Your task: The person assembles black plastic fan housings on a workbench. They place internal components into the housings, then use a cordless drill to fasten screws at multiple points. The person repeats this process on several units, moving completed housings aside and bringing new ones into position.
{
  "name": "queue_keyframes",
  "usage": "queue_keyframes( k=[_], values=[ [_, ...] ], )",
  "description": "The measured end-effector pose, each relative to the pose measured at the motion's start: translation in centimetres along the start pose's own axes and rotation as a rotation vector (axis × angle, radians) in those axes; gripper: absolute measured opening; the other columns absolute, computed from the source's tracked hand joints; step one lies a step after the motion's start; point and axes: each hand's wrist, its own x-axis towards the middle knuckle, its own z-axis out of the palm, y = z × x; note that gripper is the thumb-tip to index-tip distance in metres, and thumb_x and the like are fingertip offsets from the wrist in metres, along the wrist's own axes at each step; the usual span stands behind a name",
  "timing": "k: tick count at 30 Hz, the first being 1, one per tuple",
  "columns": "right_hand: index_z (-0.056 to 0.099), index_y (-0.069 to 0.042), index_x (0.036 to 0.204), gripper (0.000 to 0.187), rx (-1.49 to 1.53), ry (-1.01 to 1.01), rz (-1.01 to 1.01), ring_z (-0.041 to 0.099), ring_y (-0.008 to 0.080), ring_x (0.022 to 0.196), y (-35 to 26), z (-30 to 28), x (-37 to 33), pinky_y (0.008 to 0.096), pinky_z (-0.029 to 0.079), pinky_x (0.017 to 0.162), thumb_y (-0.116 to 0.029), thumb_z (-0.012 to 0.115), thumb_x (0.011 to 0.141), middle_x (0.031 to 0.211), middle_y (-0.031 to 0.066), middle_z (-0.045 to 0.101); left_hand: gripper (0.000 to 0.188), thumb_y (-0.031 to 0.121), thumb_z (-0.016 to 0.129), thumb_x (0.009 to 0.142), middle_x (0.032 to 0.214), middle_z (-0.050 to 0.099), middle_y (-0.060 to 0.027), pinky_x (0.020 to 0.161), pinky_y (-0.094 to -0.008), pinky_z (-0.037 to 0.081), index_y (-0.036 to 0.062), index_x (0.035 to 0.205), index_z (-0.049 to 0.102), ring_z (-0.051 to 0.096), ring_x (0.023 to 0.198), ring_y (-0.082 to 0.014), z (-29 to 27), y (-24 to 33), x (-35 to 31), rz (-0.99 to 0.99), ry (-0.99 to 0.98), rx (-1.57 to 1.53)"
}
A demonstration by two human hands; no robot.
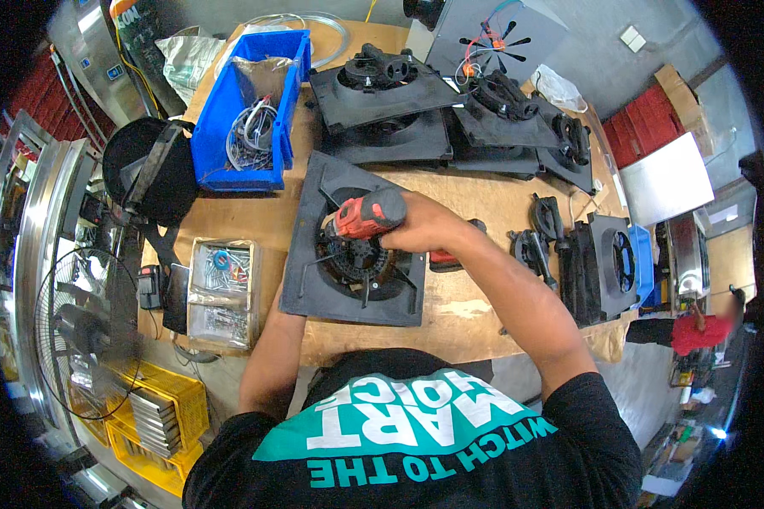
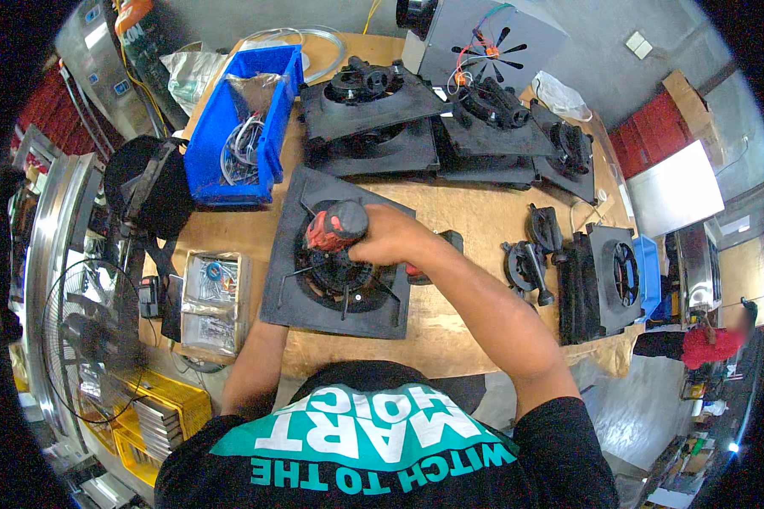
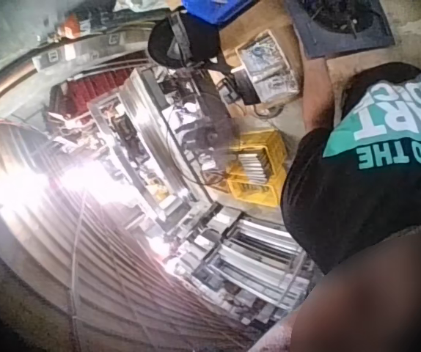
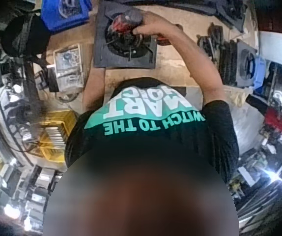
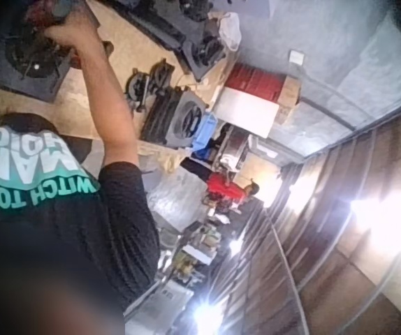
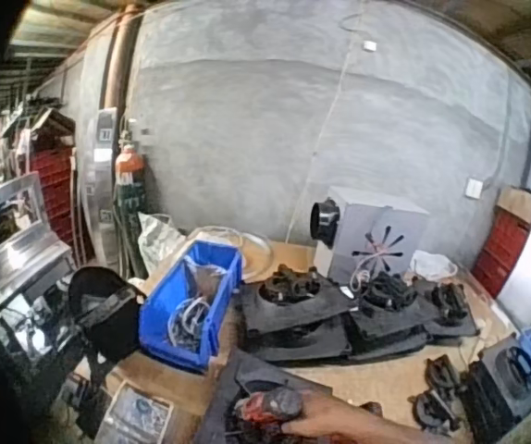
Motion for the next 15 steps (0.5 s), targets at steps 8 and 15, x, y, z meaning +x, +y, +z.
queue_keyframes(
  k=[8, 15],
  values=[
    [0.068, 0.001, 0.095, 0.043, -0.087, 0.058, -0.031, 0.067, 0.0366, 0.091, 0.2, -0.1, 1.1, 0.0415, 0.053, 0.08, -0.027, 0.07, 0.062, 0.094, 0.025, 0.068, 0.056, 0.045, 0.044, 0.1, 0.12, 0.061, -0.0139, 0.092, -0.0361, 0.047, -0.0001, 0.131, 0.053, 0.058, 0.107, -0.0247, -0.4, 0.3, -0.8, 0.002, 0.017, -0.001],
    [0.068, 0.002, 0.097, 0.046, -0.029, 0.037, -0.038, 0.067, 0.0367, 0.091, 0.6, 0.0, 1.1, 0.0405, 0.053, 0.081, -0.028, 0.072, 0.062, 0.095, 0.0241, 0.069, 0.057, 0.046, 0.043, 0.1, 0.12, 0.061, -0.014, 0.093, -0.0363, 0.047, -0.0001, 0.132, 0.053, 0.058, 0.109, -0.0249, -0.4, 0.0, -1.0, 0.014, 0.025, -0.019]
  ],
)
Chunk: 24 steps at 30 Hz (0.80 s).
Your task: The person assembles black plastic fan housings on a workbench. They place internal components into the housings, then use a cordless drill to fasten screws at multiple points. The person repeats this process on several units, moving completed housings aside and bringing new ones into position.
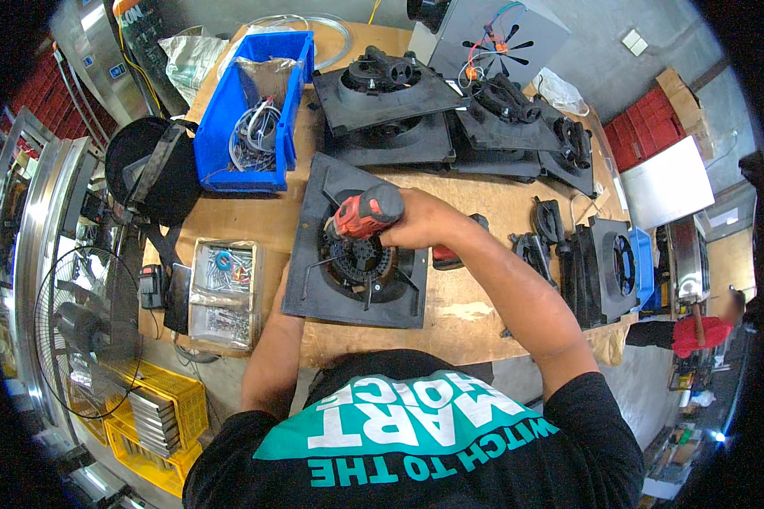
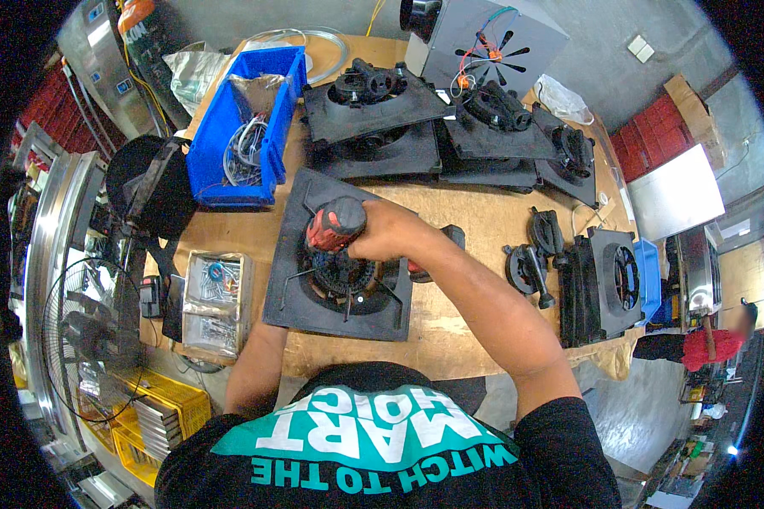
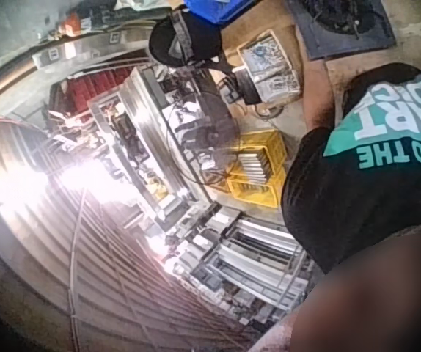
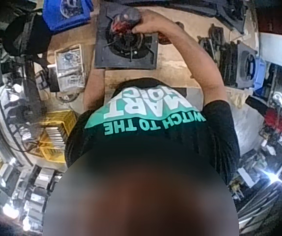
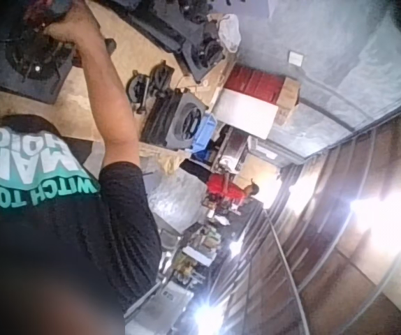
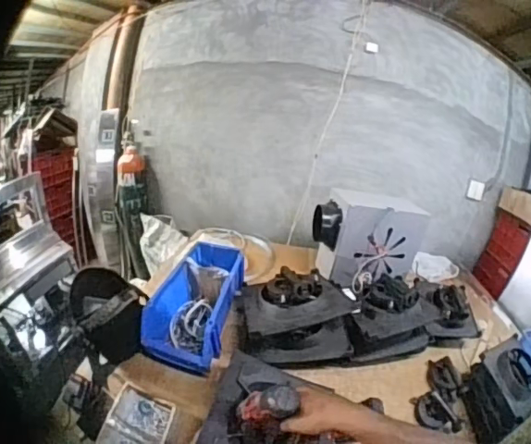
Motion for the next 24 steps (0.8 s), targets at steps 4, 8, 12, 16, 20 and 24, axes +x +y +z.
queue_keyframes(
  k=[4, 8, 12, 16, 20, 24],
  values=[
    [0.068, 0.002, 0.097, 0.046, -0.011, 0.006, 0.036, 0.066, 0.0369, 0.092, 0.18, 0.21, -0.02, 0.0404, 0.053, 0.082, -0.028, 0.072, 0.062, 0.096, 0.0238, 0.069, 0.057, 0.046, 0.043, 0.1, 0.121, 0.061, -0.0141, 0.093, -0.0364, 0.046, -0.0001, 0.132, 0.052, 0.058, 0.109, -0.025, 0.35, -0.41, 0.18, 0.0, -0.003, -0.008],
    [0.068, 0.002, 0.097, 0.046, -0.006, -0.004, 0.065, 0.066, 0.0367, 0.093, 0.22, 0.39, -0.01, 0.0404, 0.053, 0.083, -0.028, 0.072, 0.063, 0.096, 0.024, 0.069, 0.058, 0.047, 0.042, 0.1, 0.121, 0.061, -0.0142, 0.094, -0.0365, 0.046, 0.0, 0.133, 0.052, 0.057, 0.11, -0.0251, 0.6, -0.68, 0.17, 0.003, -0.003, -0.019],
    [0.068, 0.0, 0.098, 0.044, 0.005, 0.014, 0.039, 0.066, 0.0371, 0.092, 0.07, 0.33, -0.23, 0.0409, 0.053, 0.082, -0.027, 0.072, 0.063, 0.095, 0.0235, 0.069, 0.059, 0.047, 0.042, 0.1, 0.122, 0.061, -0.0142, 0.094, -0.0367, 0.045, 0.0, 0.133, 0.052, 0.057, 0.11, -0.0252, 0.67, -0.71, -0.02, 0.011, -0.003, -0.022],
    [0.068, -0.003, 0.099, 0.041, 0.007, 0.02, 0.014, 0.066, 0.0374, 0.091, -0.12, 0.27, -0.45, 0.0415, 0.052, 0.081, -0.025, 0.071, 0.064, 0.095, 0.0228, 0.069, 0.059, 0.048, 0.041, 0.1, 0.122, 0.06, -0.0143, 0.095, -0.0368, 0.045, 0.0, 0.134, 0.051, 0.057, 0.111, -0.0253, 0.8, -0.72, 0.04, 0.017, -0.005, -0.028],
    [0.068, -0.004, 0.099, 0.04, 0.02, 0.016, -0.015, 0.066, 0.0372, 0.091, -0.32, 0.22, -0.54, 0.0414, 0.052, 0.081, -0.025, 0.07, 0.064, 0.095, 0.0227, 0.069, 0.06, 0.048, 0.041, 0.1, 0.123, 0.06, -0.0144, 0.095, -0.0369, 0.044, 0.0, 0.134, 0.051, 0.056, 0.112, -0.0254, 0.82, -0.63, 0.24, 0.025, -0.006, -0.032],
    [0.068, -0.004, 0.101, 0.042, -0.014, -0.012, 0.015, 0.066, 0.0368, 0.093, -0.53, 0.02, -0.57, 0.0413, 0.052, 0.082, -0.024, 0.07, 0.064, 0.097, 0.0227, 0.068, 0.061, 0.049, 0.04, 0.1, 0.123, 0.06, -0.0145, 0.096, -0.037, 0.044, 0.0, 0.134, 0.05, 0.056, 0.112, -0.0255, 0.74, -0.5, 0.07, 0.025, -0.004, -0.03]
  ],
)
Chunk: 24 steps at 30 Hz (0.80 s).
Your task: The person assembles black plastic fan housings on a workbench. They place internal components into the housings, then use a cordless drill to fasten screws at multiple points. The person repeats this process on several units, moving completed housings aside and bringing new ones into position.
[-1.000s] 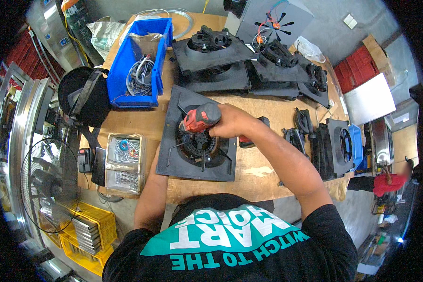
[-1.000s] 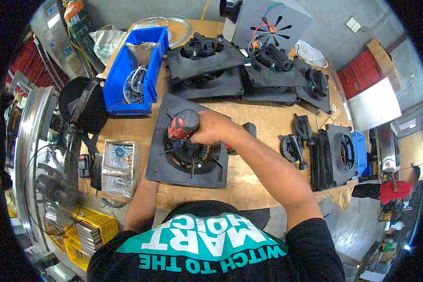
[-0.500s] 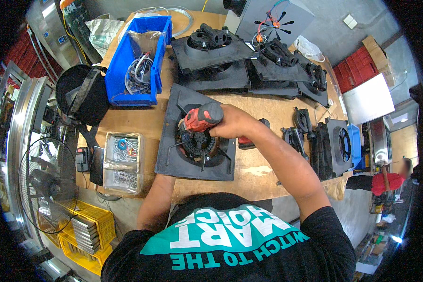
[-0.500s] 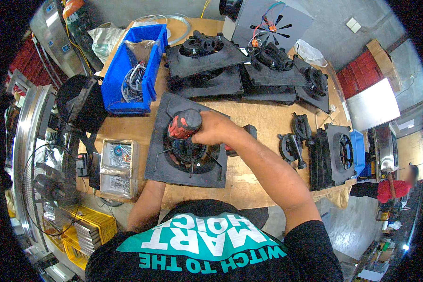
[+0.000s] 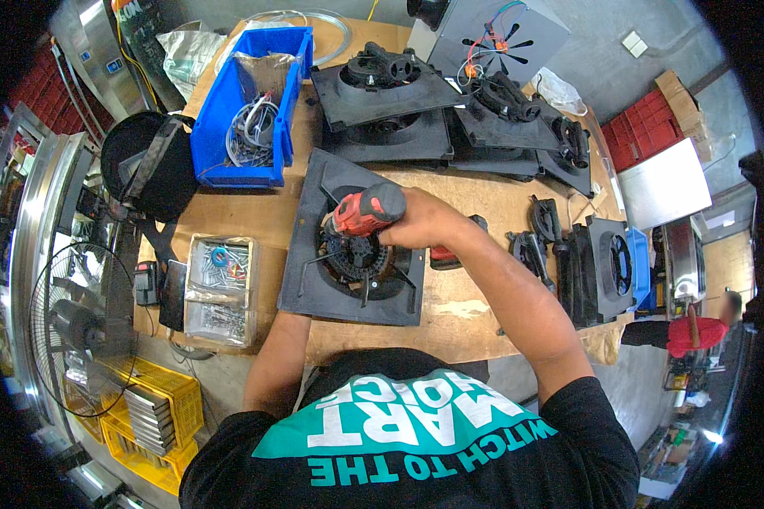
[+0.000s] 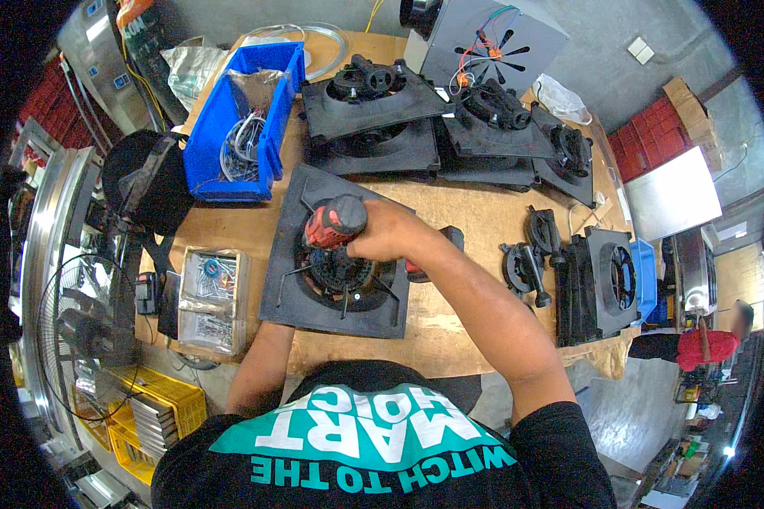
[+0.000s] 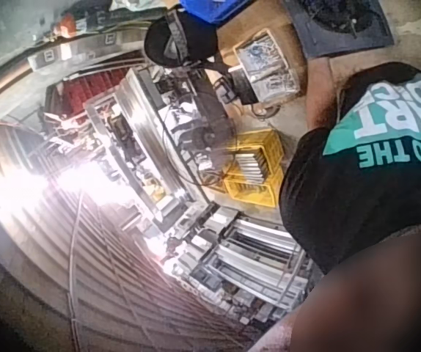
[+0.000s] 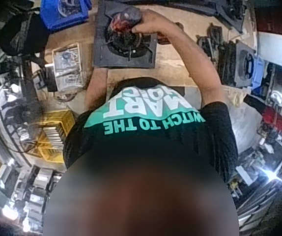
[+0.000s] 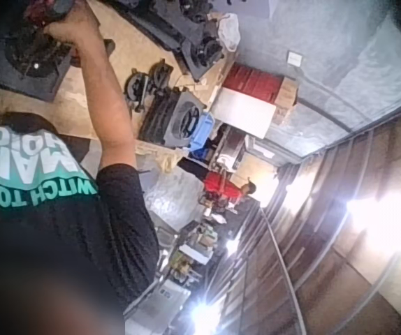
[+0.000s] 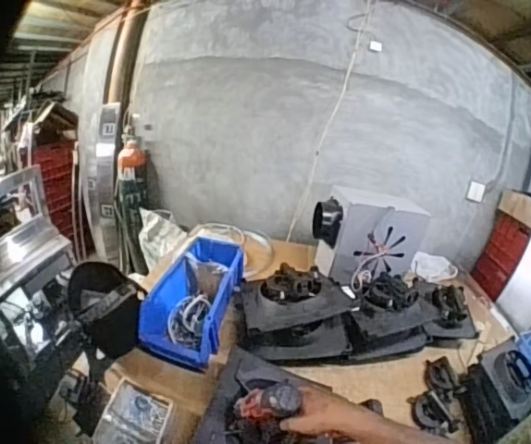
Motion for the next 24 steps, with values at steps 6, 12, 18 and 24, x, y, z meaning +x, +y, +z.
queue_keyframes(
  k=[6, 12, 18, 24],
  values=[
    [0.068, -0.004, 0.101, 0.043, 0.005, -0.002, 0.004, 0.066, 0.0361, 0.094, 0.14, 0.02, 0.27, 0.0408, 0.052, 0.083, -0.025, 0.071, 0.063, 0.099, 0.0222, 0.069, 0.062, 0.05, 0.04, 0.1, 0.124, 0.06, -0.0146, 0.097, -0.0372, 0.043, 0.0001, 0.135, 0.05, 0.056, 0.113, -0.0257, -0.17, 0.11, -0.41, -0.001, 0.01, 0.002],
    [0.067, -0.003, 0.102, 0.045, 0.019, -0.023, 0.025, 0.067, 0.0351, 0.094, 0.52, -0.02, 0.42, 0.0398, 0.052, 0.082, -0.025, 0.071, 0.063, 0.098, 0.0223, 0.069, 0.063, 0.051, 0.039, 0.1, 0.125, 0.059, -0.0147, 0.098, -0.0374, 0.043, 0.0001, 0.135, 0.049, 0.055, 0.114, -0.0258, -0.27, 0.15, -0.44, 0.004, 0.013, 0.0],
    [0.067, -0.003, 0.103, 0.046, 0.012, -0.009, 0.011, 0.067, 0.0342, 0.094, 0.08, -0.19, 0.47, 0.0392, 0.052, 0.083, -0.024, 0.071, 0.063, 0.099, 0.0217, 0.069, 0.064, 0.051, 0.038, 0.1, 0.125, 0.059, -0.0148, 0.099, -0.0376, 0.042, 0.0001, 0.136, 0.049, 0.055, 0.115, -0.026, -0.08, 0.07, 0.05, 0.012, 0.006, -0.006],
    [0.067, -0.004, 0.106, 0.047, 0.004, -0.045, 0.031, 0.067, 0.0342, 0.095, -0.25, -0.45, 0.61, 0.0396, 0.052, 0.084, -0.024, 0.071, 0.063, 0.101, 0.0212, 0.069, 0.065, 0.052, 0.038, 0.1, 0.126, 0.059, -0.0149, 0.099, -0.0378, 0.041, 0.0002, 0.137, 0.048, 0.054, 0.116, -0.0261, 0.02, -0.05, 0.53, 0.019, 0.006, -0.013]
  ],
)
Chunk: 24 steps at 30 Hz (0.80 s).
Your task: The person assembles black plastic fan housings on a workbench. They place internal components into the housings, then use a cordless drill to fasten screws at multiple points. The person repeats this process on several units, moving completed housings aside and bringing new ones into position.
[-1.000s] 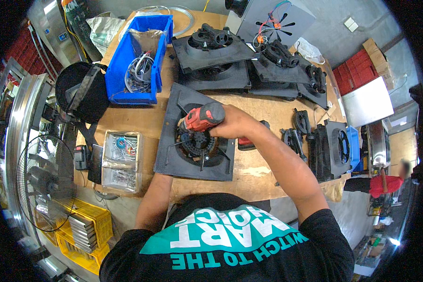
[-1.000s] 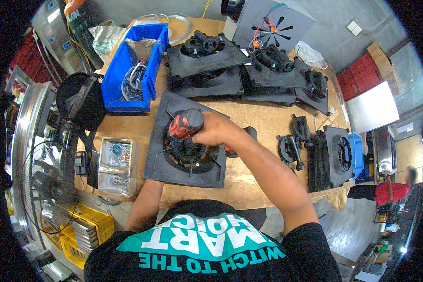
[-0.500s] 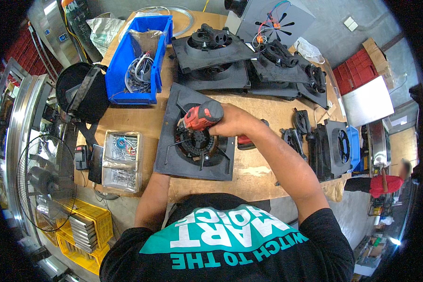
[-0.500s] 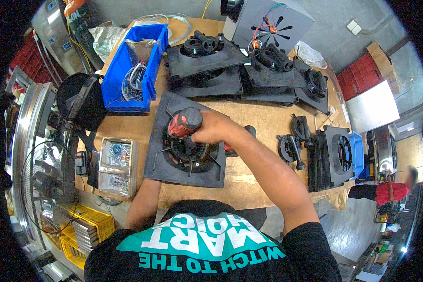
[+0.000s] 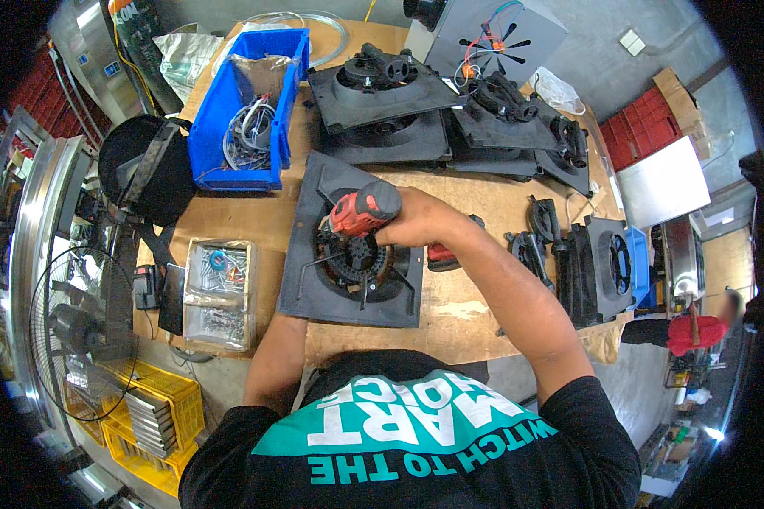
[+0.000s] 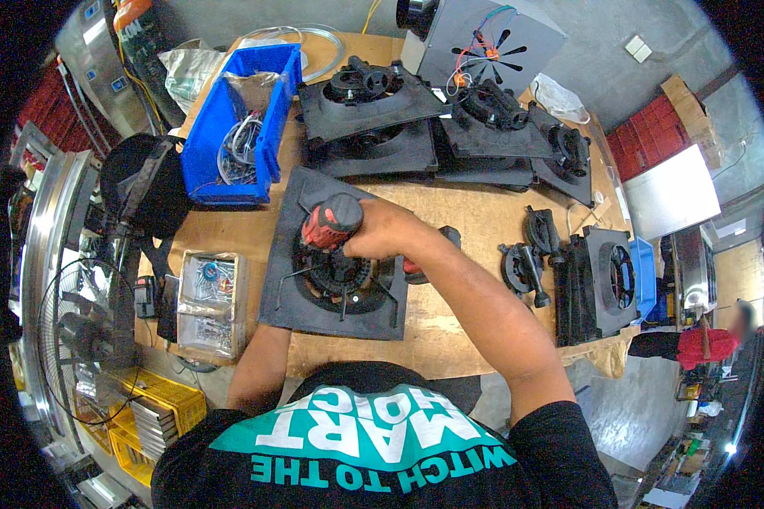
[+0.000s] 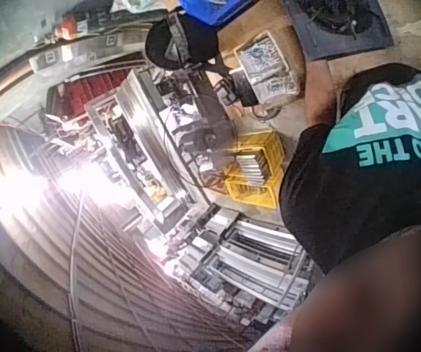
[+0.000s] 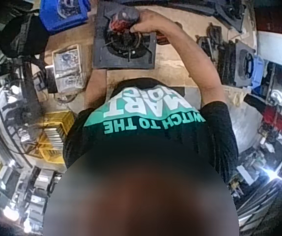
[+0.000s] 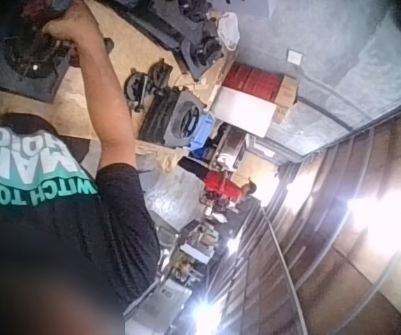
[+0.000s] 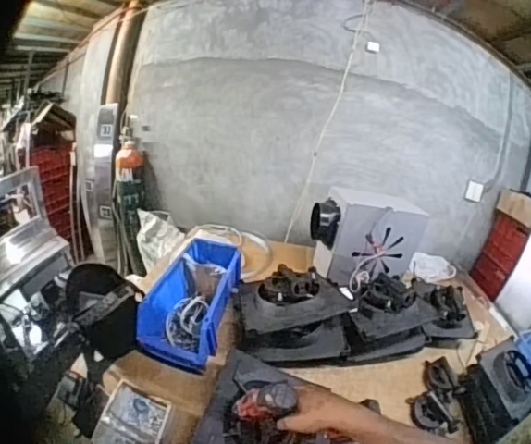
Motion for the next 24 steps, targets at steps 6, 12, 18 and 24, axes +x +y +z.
queue_keyframes(
  k=[6, 12, 18, 24],
  values=[
    [0.068, -0.004, 0.104, 0.046, -0.009, 0.016, 0.002, 0.066, 0.0348, 0.094, -0.25, -0.04, -0.15, 0.0401, 0.052, 0.084, -0.025, 0.071, 0.063, 0.1, 0.021, 0.069, 0.065, 0.053, 0.037, 0.1, 0.127, 0.059, -0.015, 0.1, -0.0379, 0.041, 0.0002, 0.137, 0.048, 0.054, 0.117, -0.0263, 0.01, -0.07, -0.04, -0.007, 0.004, -0.006],
    [0.068, -0.004, 0.103, 0.044, -0.019, 0.005, 0.014, 0.066, 0.0356, 0.093, -0.72, -0.16, -0.04, 0.0409, 0.052, 0.082, -0.025, 0.071, 0.063, 0.098, 0.0213, 0.069, 0.066, 0.054, 0.036, 0.1, 0.127, 0.058, -0.0151, 0.101, -0.0381, 0.04, 0.0002, 0.138, 0.047, 0.053, 0.118, -0.0264, -0.2, 0.25, -0.51, -0.007, 0.015, -0.002],
    [0.068, -0.004, 0.099, 0.042, 0.001, 0.049, -0.058, 0.066, 0.0366, 0.092, -0.26, 0.13, 0.1, 0.0416, 0.052, 0.081, -0.026, 0.071, 0.063, 0.095, 0.0224, 0.069, 0.067, 0.054, 0.035, 0.1, 0.128, 0.058, -0.0152, 0.102, -0.0383, 0.039, 0.0003, 0.138, 0.047, 0.053, 0.119, -0.0266, -0.34, 0.41, -0.73, -0.003, 0.022, -0.004],
    [0.069, -0.003, 0.098, 0.04, -0.022, 0.068, -0.033, 0.066, 0.038, 0.092, -0.26, 0.28, -0.47, 0.0418, 0.052, 0.081, -0.025, 0.071, 0.064, 0.095, 0.0226, 0.069, 0.068, 0.055, 0.035, 0.1, 0.129, 0.058, -0.0154, 0.103, -0.0385, 0.039, 0.0003, 0.139, 0.046, 0.052, 0.12, -0.0268, -0.26, 0.04, -0.5, 0.005, 0.021, -0.017]
  ],
)
